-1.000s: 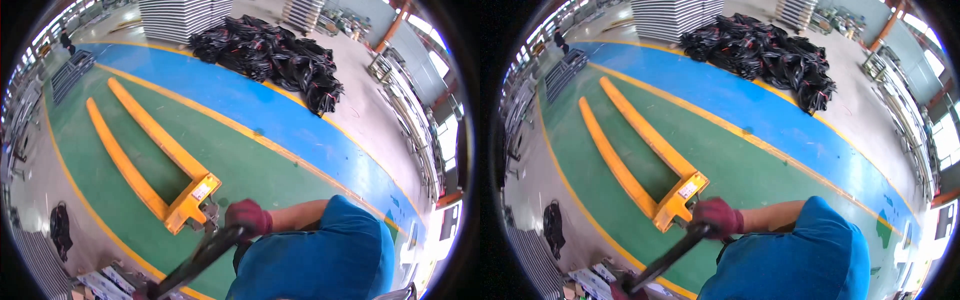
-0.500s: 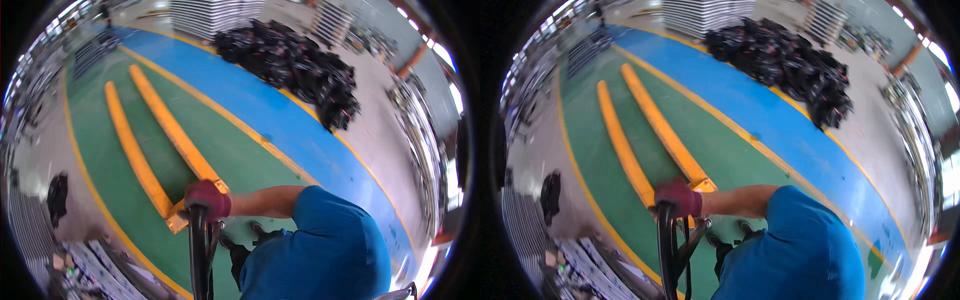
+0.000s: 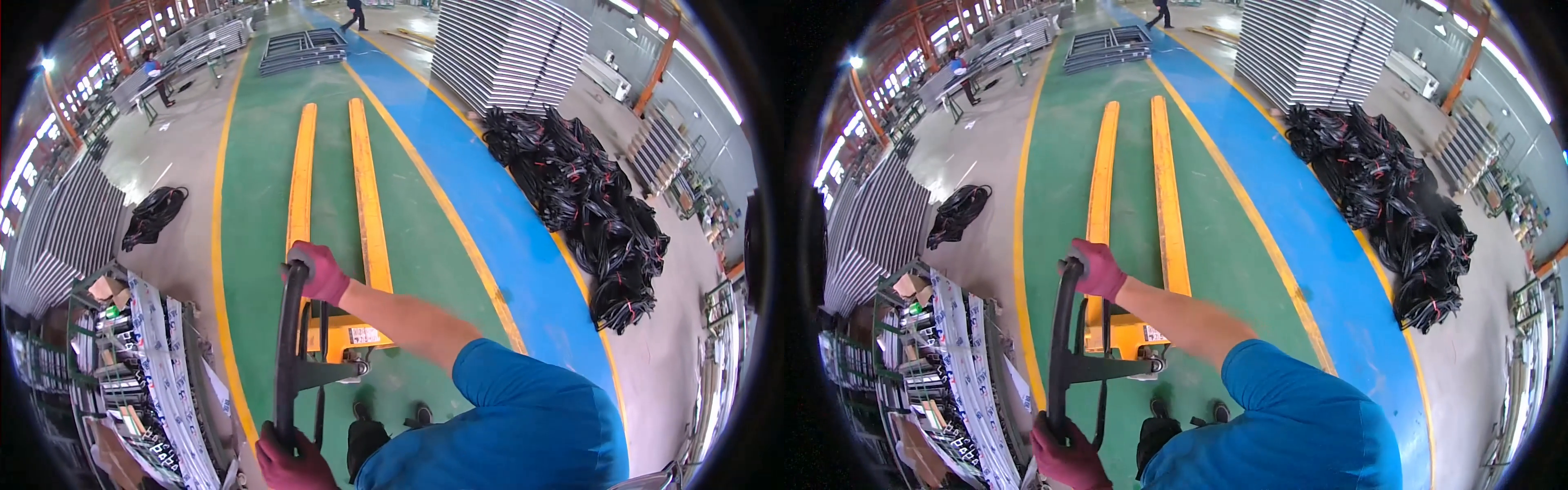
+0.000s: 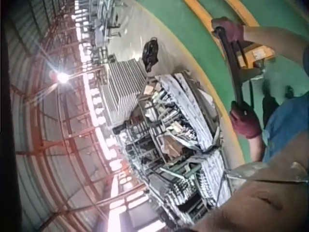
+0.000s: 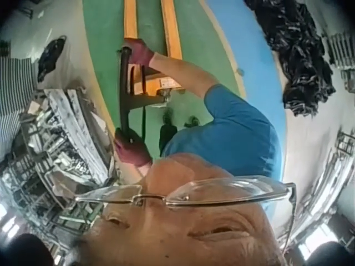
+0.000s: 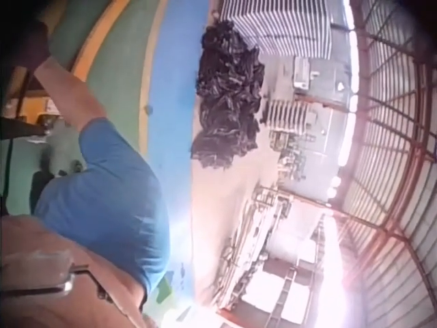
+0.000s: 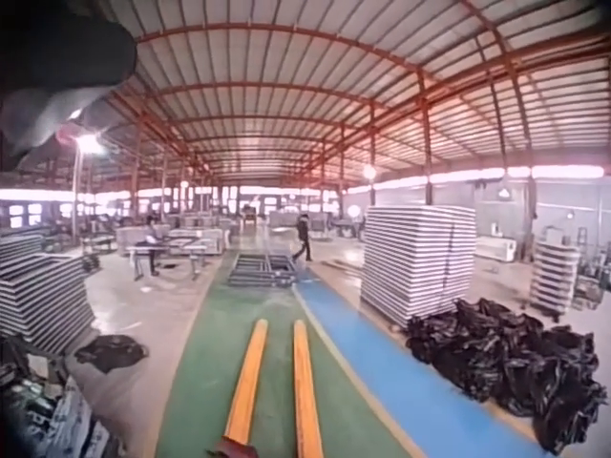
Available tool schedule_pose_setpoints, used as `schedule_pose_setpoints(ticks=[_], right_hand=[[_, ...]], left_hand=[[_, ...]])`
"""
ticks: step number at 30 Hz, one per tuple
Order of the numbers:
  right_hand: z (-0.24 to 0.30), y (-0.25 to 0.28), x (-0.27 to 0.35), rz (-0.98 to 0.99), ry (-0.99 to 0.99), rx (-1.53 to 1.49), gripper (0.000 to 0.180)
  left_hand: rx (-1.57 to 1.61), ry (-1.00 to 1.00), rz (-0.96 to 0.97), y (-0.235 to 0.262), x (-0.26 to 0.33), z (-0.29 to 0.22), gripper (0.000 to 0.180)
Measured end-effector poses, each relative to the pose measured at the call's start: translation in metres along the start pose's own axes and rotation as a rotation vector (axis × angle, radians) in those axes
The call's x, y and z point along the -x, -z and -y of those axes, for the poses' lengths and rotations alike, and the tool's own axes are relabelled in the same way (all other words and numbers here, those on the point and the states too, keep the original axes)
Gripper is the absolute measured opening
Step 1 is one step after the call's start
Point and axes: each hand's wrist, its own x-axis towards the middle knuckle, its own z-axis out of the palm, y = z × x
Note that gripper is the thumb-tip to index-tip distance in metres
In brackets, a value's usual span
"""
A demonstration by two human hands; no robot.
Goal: Using a manual pallet jack to move stacks of metal frames across a fabrication floor.
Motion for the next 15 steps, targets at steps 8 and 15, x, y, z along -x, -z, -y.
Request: schedule_pose_setpoints(ticks=[8, 15], right_hand=[[-0.009, -0.121, -0.033, 0.038, -0.042, -0.017, 0.031], [-0.018, -0.252, -0.071, 0.062, -0.079, -0.029, 0.030]], left_hand=[[-0.059, 0.089, -0.157, -0.036, -0.084, 0.116, 0.030], [-0.135, 0.105, -0.168, -0.066, -0.193, 0.252, 0.035]])
